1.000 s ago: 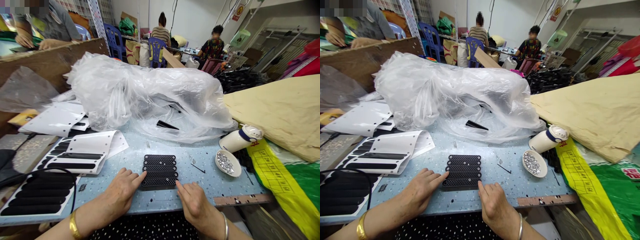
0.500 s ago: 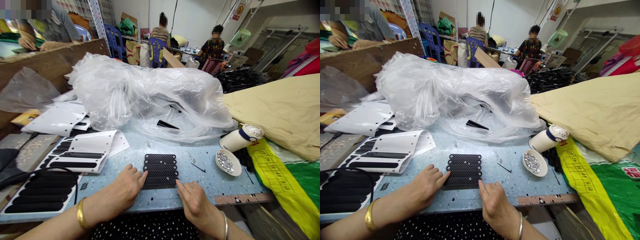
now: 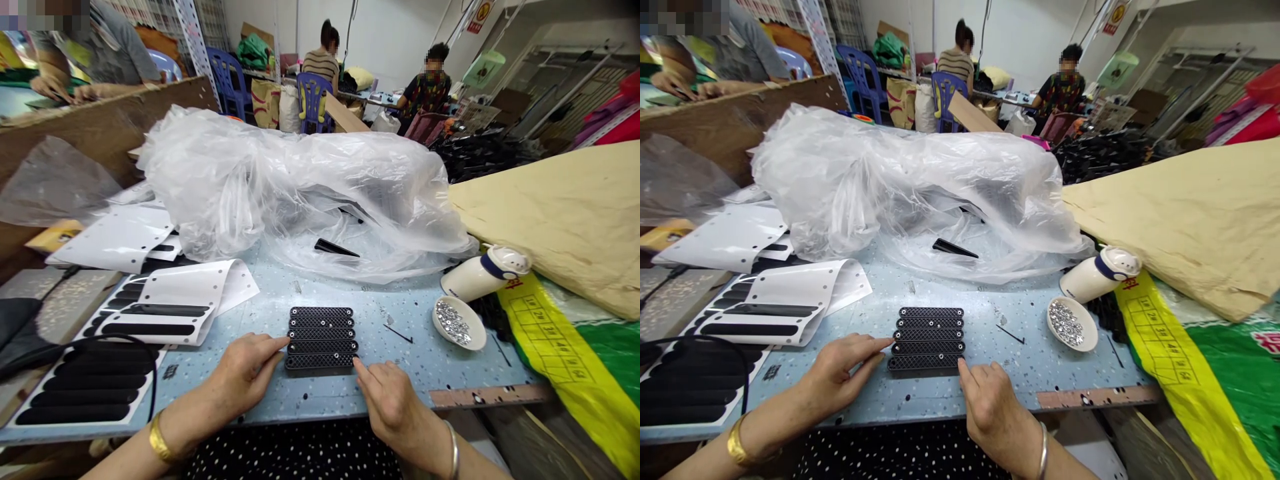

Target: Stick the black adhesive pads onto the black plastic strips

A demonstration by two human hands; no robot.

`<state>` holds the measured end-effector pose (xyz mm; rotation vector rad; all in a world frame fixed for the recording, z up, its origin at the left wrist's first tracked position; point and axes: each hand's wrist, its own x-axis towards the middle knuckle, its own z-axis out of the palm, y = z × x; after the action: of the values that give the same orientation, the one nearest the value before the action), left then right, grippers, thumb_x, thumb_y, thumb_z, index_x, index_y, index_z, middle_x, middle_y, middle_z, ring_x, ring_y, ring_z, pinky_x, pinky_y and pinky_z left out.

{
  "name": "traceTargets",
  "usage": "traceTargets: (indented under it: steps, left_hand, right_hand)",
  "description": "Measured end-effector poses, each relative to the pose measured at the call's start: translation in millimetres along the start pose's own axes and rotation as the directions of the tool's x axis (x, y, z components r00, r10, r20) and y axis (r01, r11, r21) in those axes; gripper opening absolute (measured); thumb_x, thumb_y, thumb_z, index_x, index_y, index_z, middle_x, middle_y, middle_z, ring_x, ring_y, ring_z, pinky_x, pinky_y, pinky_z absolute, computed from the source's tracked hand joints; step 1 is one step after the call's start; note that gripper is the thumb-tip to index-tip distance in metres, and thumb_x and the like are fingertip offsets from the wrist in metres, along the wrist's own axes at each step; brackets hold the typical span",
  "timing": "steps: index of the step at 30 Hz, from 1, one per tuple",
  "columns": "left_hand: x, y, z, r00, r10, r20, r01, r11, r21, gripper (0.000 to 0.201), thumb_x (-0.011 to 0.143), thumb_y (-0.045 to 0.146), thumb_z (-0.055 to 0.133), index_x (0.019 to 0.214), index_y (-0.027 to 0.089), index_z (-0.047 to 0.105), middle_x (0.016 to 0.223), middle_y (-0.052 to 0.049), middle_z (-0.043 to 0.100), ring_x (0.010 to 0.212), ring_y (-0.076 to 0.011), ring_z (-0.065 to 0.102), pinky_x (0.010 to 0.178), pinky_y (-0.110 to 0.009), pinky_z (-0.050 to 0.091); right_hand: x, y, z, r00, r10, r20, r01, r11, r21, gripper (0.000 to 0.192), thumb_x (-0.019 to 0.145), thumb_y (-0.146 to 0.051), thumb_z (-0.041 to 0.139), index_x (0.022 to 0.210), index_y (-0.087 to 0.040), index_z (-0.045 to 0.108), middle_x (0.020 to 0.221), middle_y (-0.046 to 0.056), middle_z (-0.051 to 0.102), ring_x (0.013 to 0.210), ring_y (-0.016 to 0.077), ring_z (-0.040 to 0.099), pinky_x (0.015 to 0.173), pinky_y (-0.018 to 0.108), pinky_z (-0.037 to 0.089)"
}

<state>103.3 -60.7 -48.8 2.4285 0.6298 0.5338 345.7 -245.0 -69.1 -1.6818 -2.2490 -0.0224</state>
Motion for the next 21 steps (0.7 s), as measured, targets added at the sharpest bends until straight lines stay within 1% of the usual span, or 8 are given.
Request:
traceTargets:
  steps: [3, 6, 8, 12, 17, 19, 21]
  left_hand:
    - [4.3, 0.7, 3.7, 0.999, -0.032, 0.026, 0.033, 0.999, -0.013, 0.025, 0.092, 0.021, 0.048, 0.102, 0.018, 0.071, 0.073, -0.004, 0.071, 0.064, -0.0159, 0.066, 0.06, -0.028, 0.052]
    - [11.0, 2.2, 7.1, 0.996, -0.037, 0.082, 0.037, 0.999, 0.004, 0.026, 0.093, 0.021, 0.046, 0.093, 0.017, 0.071, 0.073, -0.004, 0.07, 0.065, -0.0157, 0.065, 0.062, -0.027, 0.05]
    - [14.3, 2.7, 8.9, 0.994, -0.021, 0.109, 0.016, 0.999, 0.046, 0.027, 0.093, 0.02, 0.043, 0.085, 0.017, 0.069, 0.069, -0.003, 0.067, 0.062, -0.015, 0.062, 0.06, -0.026, 0.048]
    - [16.5, 1.6, 12.4, 0.992, 0.057, 0.108, -0.071, 0.99, 0.126, 0.03, 0.092, 0.014, 0.039, 0.072, 0.018, 0.06, 0.062, -0.001, 0.059, 0.055, -0.0138, 0.054, 0.056, -0.026, 0.042]
    - [12.6, -2.3, 18.2, 0.993, 0.069, 0.094, -0.081, 0.987, 0.14, 0.026, 0.093, 0.01, 0.036, 0.08, 0.019, 0.057, 0.065, -0.001, 0.058, 0.059, -0.0154, 0.052, 0.058, -0.028, 0.04]
    - [8.6, -4.4, 20.6, 0.992, 0.08, 0.102, -0.098, 0.977, 0.191, 0.027, 0.092, 0.007, 0.034, 0.079, 0.019, 0.055, 0.067, -0.002, 0.057, 0.062, -0.0169, 0.05, 0.06, -0.03, 0.04]
    - [4.8, -5.3, 21.3, 0.984, 0.113, 0.135, -0.146, 0.954, 0.262, 0.029, 0.089, 0.002, 0.033, 0.079, 0.019, 0.053, 0.07, -0.003, 0.056, 0.064, -0.0184, 0.048, 0.062, -0.033, 0.04]
  right_hand:
    - [1.1, -0.4, 0.2, 0.999, -0.002, -0.033, 0.001, 1.0, -0.008, 0.045, 0.085, 0.004, 0.037, 0.13, 0.002, 0.049, 0.073, 0.009, 0.06, 0.066, 0.0206, 0.054, 0.057, 0.037, 0.047]
    - [1.4, -0.6, 0.4, 0.999, 0.002, -0.041, -0.002, 1.0, -0.006, 0.044, 0.086, 0.004, 0.038, 0.128, 0.002, 0.05, 0.074, 0.009, 0.06, 0.066, 0.021, 0.054, 0.058, 0.038, 0.047]
    - [1.2, -0.4, 0.5, 1.0, 0.006, -0.023, -0.006, 1.0, 0.001, 0.044, 0.086, 0.003, 0.038, 0.128, 0.003, 0.05, 0.075, 0.01, 0.06, 0.067, 0.0215, 0.055, 0.059, 0.039, 0.048]
    - [1.9, 0.4, 0.1, 1.0, 0.003, -0.022, -0.003, 1.0, 0.0, 0.044, 0.086, 0.002, 0.038, 0.128, 0.004, 0.051, 0.074, 0.009, 0.06, 0.066, 0.0217, 0.055, 0.058, 0.039, 0.048]
    - [3.3, 0.4, -1.8, 1.0, 0.002, -0.021, -0.002, 1.0, -0.003, 0.044, 0.086, 0.003, 0.038, 0.128, 0.004, 0.05, 0.074, 0.009, 0.06, 0.066, 0.0213, 0.054, 0.058, 0.038, 0.048]
    - [3.2, 0.0, -2.6, 1.0, 0.001, -0.019, -0.001, 1.0, 0.0, 0.043, 0.086, 0.002, 0.038, 0.128, 0.003, 0.05, 0.074, 0.009, 0.06, 0.066, 0.0214, 0.054, 0.059, 0.039, 0.048]
    - [3.8, -0.3, -3.5, 0.999, 0.003, -0.032, -0.003, 1.0, -0.001, 0.042, 0.088, 0.001, 0.038, 0.128, 0.002, 0.051, 0.073, 0.009, 0.06, 0.065, 0.0209, 0.054, 0.058, 0.038, 0.047]
